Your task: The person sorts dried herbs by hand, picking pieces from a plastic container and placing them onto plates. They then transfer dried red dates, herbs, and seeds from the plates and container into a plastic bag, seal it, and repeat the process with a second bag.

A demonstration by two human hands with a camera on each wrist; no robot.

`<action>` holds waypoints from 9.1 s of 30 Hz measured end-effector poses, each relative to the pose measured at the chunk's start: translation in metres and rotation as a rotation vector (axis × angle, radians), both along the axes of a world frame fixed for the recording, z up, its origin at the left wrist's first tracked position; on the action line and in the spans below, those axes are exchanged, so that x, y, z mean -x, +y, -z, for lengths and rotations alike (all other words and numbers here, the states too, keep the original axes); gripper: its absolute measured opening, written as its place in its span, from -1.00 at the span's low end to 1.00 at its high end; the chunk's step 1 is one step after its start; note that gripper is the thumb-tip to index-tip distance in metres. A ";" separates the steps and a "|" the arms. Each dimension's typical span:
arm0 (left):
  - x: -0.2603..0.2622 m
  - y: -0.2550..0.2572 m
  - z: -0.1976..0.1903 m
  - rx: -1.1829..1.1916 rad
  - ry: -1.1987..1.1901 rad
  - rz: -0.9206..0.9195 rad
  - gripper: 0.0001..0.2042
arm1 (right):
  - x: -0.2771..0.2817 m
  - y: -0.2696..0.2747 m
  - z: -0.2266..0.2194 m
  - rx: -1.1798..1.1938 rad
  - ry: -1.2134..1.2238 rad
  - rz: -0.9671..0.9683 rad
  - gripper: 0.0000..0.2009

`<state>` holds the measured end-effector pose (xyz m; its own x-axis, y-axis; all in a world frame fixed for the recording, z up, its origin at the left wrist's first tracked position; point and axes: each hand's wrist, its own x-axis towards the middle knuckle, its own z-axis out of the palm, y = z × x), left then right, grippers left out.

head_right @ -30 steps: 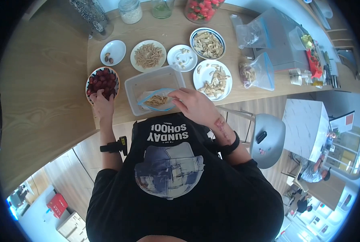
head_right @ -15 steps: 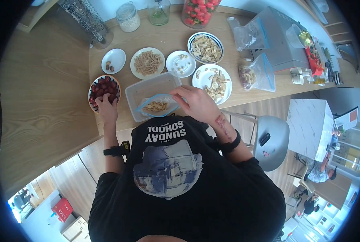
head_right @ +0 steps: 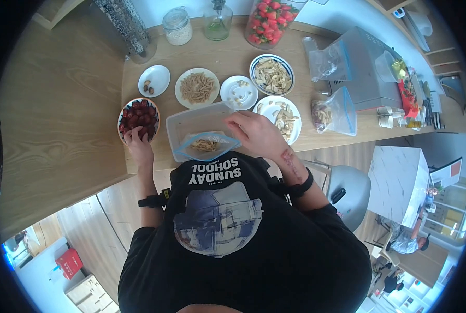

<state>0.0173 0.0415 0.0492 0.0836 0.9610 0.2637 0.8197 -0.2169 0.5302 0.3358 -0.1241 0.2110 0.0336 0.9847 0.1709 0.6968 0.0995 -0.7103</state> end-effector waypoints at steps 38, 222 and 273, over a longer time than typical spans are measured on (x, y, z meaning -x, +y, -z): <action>-0.016 -0.018 -0.134 0.379 -0.822 0.485 -0.77 | 0.012 -0.017 0.016 0.088 0.061 0.017 -0.83; -0.056 -0.047 -0.153 0.331 -0.255 0.776 -0.91 | -0.098 -0.051 0.152 0.291 -0.231 0.690 -0.71; -0.050 -0.049 -0.149 0.354 -0.232 0.787 -0.89 | -0.074 -0.065 0.159 0.292 -0.128 0.501 -0.69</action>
<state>0.0672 -0.0072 0.1980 0.7347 0.6762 0.0545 0.3664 -0.4631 0.8070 0.4094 -0.1886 0.0525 0.5037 0.8609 -0.0716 0.6902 -0.4508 -0.5661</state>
